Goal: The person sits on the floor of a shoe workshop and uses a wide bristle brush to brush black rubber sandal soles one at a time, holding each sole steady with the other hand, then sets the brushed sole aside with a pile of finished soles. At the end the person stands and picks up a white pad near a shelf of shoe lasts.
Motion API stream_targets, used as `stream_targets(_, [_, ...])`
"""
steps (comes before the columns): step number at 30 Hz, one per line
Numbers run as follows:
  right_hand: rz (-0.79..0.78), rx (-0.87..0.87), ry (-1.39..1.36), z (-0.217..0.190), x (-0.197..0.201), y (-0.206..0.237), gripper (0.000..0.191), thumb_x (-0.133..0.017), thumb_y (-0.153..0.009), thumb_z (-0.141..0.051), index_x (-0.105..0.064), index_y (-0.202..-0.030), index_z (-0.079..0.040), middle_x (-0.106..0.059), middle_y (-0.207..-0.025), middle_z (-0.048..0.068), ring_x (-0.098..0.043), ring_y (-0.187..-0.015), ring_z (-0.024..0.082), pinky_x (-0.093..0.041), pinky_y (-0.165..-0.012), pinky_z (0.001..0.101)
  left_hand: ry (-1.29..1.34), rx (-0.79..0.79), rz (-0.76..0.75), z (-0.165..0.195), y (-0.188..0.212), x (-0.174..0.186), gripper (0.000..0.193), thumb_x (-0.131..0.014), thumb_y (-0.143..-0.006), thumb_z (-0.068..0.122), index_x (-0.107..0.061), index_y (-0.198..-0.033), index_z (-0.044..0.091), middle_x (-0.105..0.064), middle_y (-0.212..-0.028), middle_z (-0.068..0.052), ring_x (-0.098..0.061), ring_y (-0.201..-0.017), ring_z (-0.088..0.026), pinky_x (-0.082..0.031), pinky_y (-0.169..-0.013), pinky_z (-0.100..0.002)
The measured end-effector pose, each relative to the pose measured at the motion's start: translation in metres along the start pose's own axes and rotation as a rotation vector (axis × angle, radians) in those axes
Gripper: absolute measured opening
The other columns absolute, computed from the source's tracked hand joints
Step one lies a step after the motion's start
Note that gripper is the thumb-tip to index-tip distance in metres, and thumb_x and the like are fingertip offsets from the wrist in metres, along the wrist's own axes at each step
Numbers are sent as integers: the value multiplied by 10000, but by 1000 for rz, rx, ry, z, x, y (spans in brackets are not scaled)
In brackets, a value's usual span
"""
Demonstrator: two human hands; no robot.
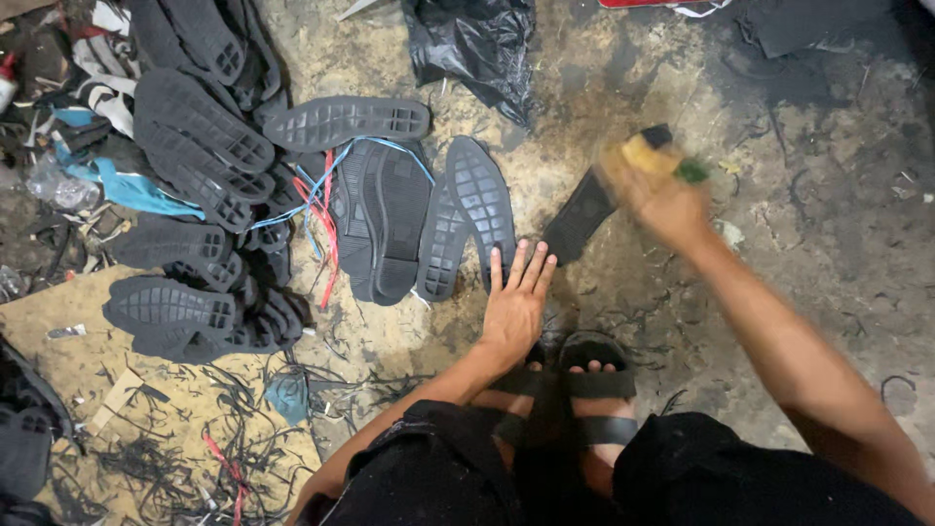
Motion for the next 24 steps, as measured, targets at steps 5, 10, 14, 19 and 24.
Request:
stream_targets(5, [259, 2, -382, 3, 33, 0, 296, -669, -1044, -233, -667, -1242, -14, -717, -1117, 148, -695, -1020, 266, -546, -885, 380, -54, 2, -19, 5, -2, 2, 707, -532, -867, 152, -391, -1548, 24, -276, -1667, -149, -170, -1555, -378, -54, -1205, -683])
stream_targets(10, [-194, -85, -499, -32, 2, 2, 300, -742, -928, -286, -694, -1075, -29, -723, -986, 119, -677, -852, 251, -547, -770, 359, -24, 3, -1, 1, 1, 2, 679, -536, -896, 159, -406, -1548, 16, -308, -1663, -157, -193, -1562, -377, -68, -1226, -681])
stream_targets(14, [216, -114, -183, 46, 50, -23, 274, -738, -952, -226, -701, -1060, 24, -710, -907, 170, -675, -792, 291, -538, -731, 410, -53, -11, 41, 5, 1, 6, 675, -545, -867, 166, -447, -1517, 12, -326, -1644, -171, -238, -1540, -388, -98, -1219, -669])
stream_targets(19, [391, 11, -176, 76, 72, -14, 283, -787, -1026, -224, -713, -1123, 31, -721, -1018, 175, -700, -921, 280, -540, -810, 398, 15, 21, 6, 15, -20, 14, 558, -613, -919, 266, -552, -1412, 11, -498, -1440, -205, -443, -1378, -367, -286, -1197, -542])
stream_targets(24, [576, -262, -745, 59, 79, 31, 275, -779, -1094, -144, -657, -1248, 47, -695, -1186, 71, -652, -1057, 146, -529, -947, 304, 193, 0, 204, -2, -51, 24, 660, -742, -713, 335, -627, -1308, 76, -566, -1218, -196, -503, -1159, -365, -450, -994, -446])
Point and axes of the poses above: each hand's wrist, its own y-axis away from the middle knuckle, its own x-axis out of the back of the hand, z = x × y, the point moved 9 cm from there along -y, towards the middle knuckle
